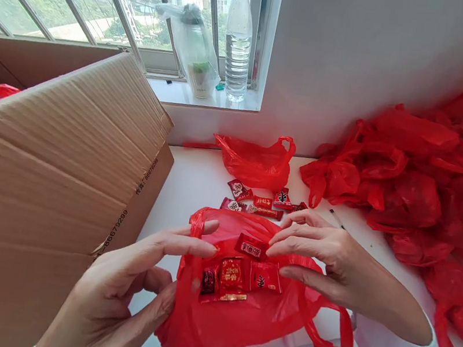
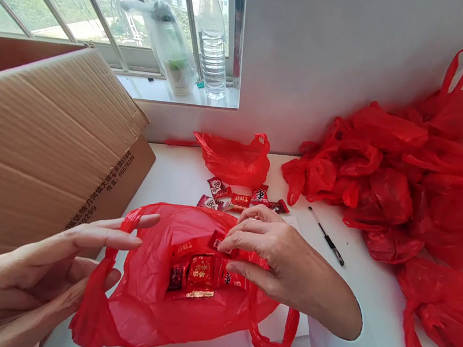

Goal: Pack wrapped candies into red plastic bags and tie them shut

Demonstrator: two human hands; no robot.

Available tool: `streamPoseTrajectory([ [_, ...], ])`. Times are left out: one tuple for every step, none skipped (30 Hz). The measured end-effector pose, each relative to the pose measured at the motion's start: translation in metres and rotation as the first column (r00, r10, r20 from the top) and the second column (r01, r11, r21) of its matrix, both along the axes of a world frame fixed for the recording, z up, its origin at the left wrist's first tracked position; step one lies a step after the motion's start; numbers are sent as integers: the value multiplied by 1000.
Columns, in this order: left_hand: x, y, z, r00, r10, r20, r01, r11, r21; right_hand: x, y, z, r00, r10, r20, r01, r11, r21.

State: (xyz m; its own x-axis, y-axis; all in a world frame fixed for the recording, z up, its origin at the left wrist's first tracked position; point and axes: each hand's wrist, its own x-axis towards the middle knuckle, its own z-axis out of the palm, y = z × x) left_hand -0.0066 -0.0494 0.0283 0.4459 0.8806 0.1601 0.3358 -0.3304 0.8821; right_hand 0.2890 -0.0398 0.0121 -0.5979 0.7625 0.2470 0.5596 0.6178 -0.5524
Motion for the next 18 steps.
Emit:
streamPoseTrajectory([
  [0,-1,2,1000,-2,-3,2,1000,6,-2,-2,-1,999,0,52,-1,1000,8],
  [0,-1,3,1000,-1,-7,1,1000,13,-3,-4,-3,994,-14,106,12,1000,19],
  [0,-2,5,1000,-3,-11,3,1000,15,-3,-7,-5,987,-42,156,37,999,32],
  [0,-3,6,1000,-2,-17,2,1000,13,-2,-9,-8,976,-78,202,70,996,48],
  [-1,-4,6,1000,-2,-25,2,1000,3,-2,-12,-10,964,-116,240,103,993,64],
  [-2,-5,6,1000,-1,-30,1,1000,-5,0,-14,-13,950,-150,273,133,988,78],
  [-2,-6,6,1000,-2,-31,1,1000,-13,1,-17,-16,938,-175,299,156,984,87],
  [-3,-7,6,999,-3,-36,2,1000,-19,2,-19,-18,928,-191,319,170,981,91],
  [-4,-8,5,999,-7,-40,6,1000,-17,2,-22,-19,921,-200,333,180,979,91],
  [-4,-8,5,999,-10,-43,10,1000,-11,2,-23,-20,916,-211,342,191,977,93],
  [-5,-8,4,999,-14,-46,13,1000,-3,1,-24,-20,913,-223,343,201,975,99],
  [-6,-7,4,998,-16,-53,17,1000,12,0,-24,-18,914,-232,334,207,972,109],
  [-6,-7,3,997,-21,-72,23,999,26,-1,-23,-16,923,-233,307,205,971,120],
  [-6,-6,3,994,-32,-101,37,998,45,-1,-21,-13,941,-218,259,191,974,125],
  [-6,-4,3,988,-50,-144,60,996,62,-1,-17,-10,962,-192,194,171,978,123],
  [-6,-3,2,978,-71,-194,88,993,82,1,-11,-9,978,-175,116,162,980,115],
  [-6,-2,2,966,-91,-242,120,987,109,2,-3,-9,982,-184,37,180,978,107],
  [-6,-2,2,953,-105,-285,151,978,141,4,6,-13,973,-228,-31,230,968,97],
])
